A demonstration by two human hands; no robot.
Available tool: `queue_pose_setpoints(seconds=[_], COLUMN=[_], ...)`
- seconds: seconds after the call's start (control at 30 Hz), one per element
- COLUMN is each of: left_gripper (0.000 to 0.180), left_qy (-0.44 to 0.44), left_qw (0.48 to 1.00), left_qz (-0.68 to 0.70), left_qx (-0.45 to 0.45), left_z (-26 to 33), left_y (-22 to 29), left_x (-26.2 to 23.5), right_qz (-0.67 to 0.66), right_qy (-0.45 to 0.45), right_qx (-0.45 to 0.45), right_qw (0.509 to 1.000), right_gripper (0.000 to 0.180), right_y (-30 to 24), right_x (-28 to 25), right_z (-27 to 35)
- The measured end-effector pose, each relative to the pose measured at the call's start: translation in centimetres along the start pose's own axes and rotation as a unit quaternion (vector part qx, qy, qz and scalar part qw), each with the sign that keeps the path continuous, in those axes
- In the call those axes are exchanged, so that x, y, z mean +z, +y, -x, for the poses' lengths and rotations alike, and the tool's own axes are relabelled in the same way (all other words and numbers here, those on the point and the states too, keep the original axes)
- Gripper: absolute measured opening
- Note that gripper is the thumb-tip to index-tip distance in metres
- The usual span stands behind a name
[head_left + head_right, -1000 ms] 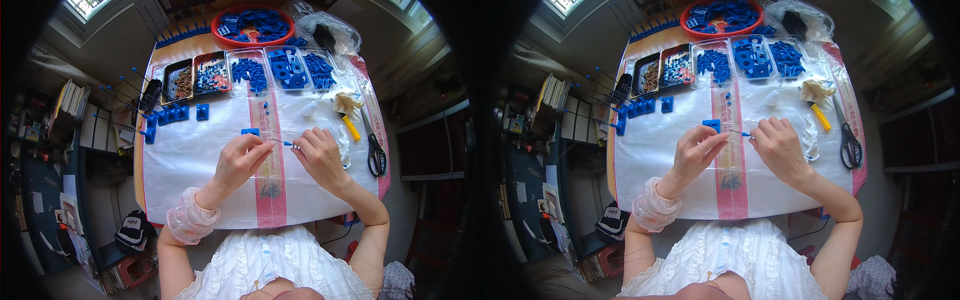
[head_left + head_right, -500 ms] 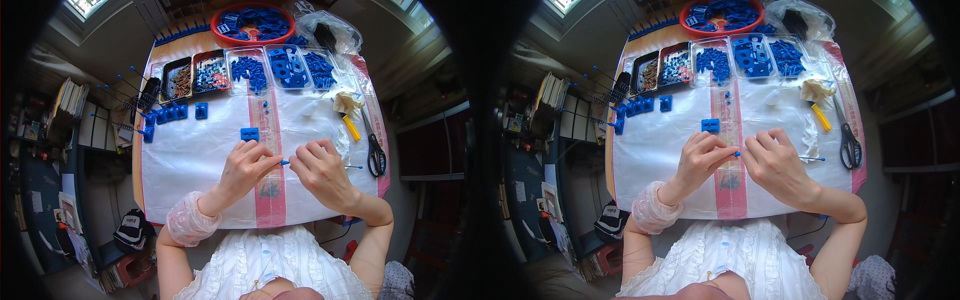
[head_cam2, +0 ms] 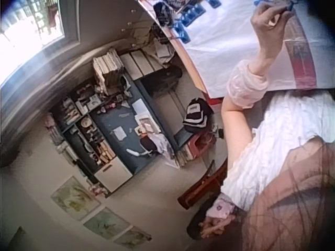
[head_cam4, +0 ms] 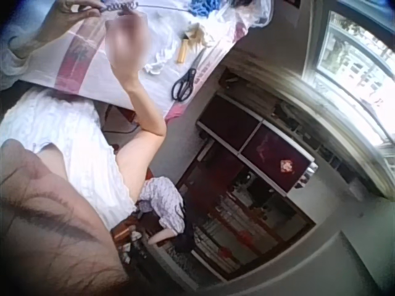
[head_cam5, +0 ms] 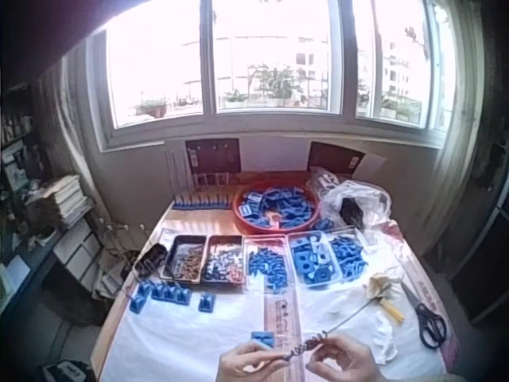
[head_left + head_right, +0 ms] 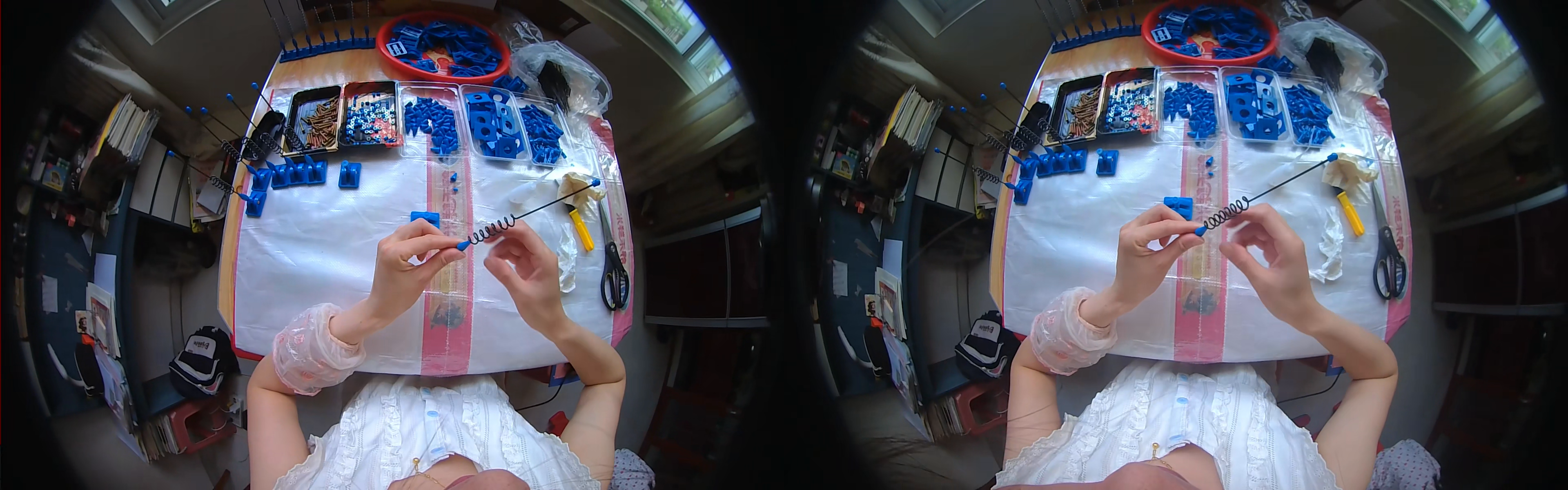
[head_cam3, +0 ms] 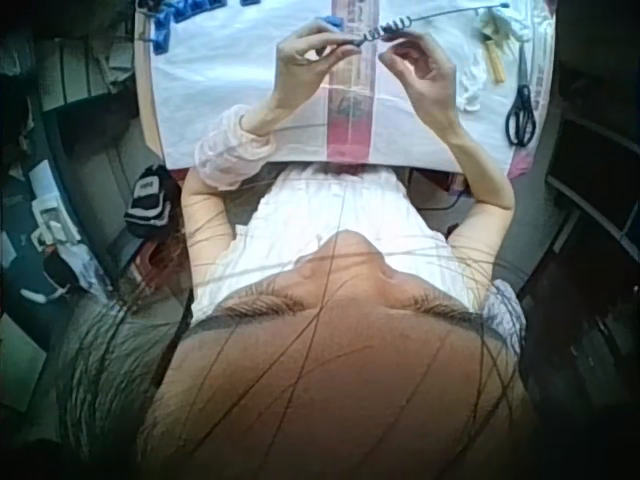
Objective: Manually assemble various small plastic and metal components for lighting fixtures at a workstation.
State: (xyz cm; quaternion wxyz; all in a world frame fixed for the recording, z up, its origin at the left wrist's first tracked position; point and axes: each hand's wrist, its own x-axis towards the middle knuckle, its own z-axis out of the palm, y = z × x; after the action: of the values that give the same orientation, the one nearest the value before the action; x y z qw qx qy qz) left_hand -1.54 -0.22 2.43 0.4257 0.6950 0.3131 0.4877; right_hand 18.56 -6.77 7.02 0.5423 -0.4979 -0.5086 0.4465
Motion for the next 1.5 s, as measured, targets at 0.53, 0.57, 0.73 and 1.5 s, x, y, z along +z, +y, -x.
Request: queue_pose_setpoints(seconds=[0.53, 0.57, 0.73, 1.5], left_gripper=[0.018, 0.017, 0.015, 0.014], left_qy=[0.019, 0.019, 0.012, 0.011], left_qw=[1.000, 1.000, 0.999, 0.999], left_qz=[0.001, -0.003, -0.045, -0.023], left_qx=[-0.018, -0.021, -0.017, -0.033], left_z=[-0.2, -0.2, -0.1, -0.1], left_y=[-1.2, -1.2, -1.4, -1.4], left_x=[-0.4, -0.4, -0.4, -0.3], right_qz=[-0.052, -0.035, 0.033, -0.003], right_qy=[-0.061, -0.058, -0.045, 0.025], right_qx=[0.031, 0.016, -0.012, 0.095], right_qw=[0.996, 0.998, 0.998, 0.995], right_gripper=[0.027, 0.030, 0.041, 0.012], right_y=[1.3, 1.3, 1.6, 0.3], right_x=[1.2, 1.3, 1.1, -5.2], right_z=[-3.6, -3.8, -4.5, -3.1])
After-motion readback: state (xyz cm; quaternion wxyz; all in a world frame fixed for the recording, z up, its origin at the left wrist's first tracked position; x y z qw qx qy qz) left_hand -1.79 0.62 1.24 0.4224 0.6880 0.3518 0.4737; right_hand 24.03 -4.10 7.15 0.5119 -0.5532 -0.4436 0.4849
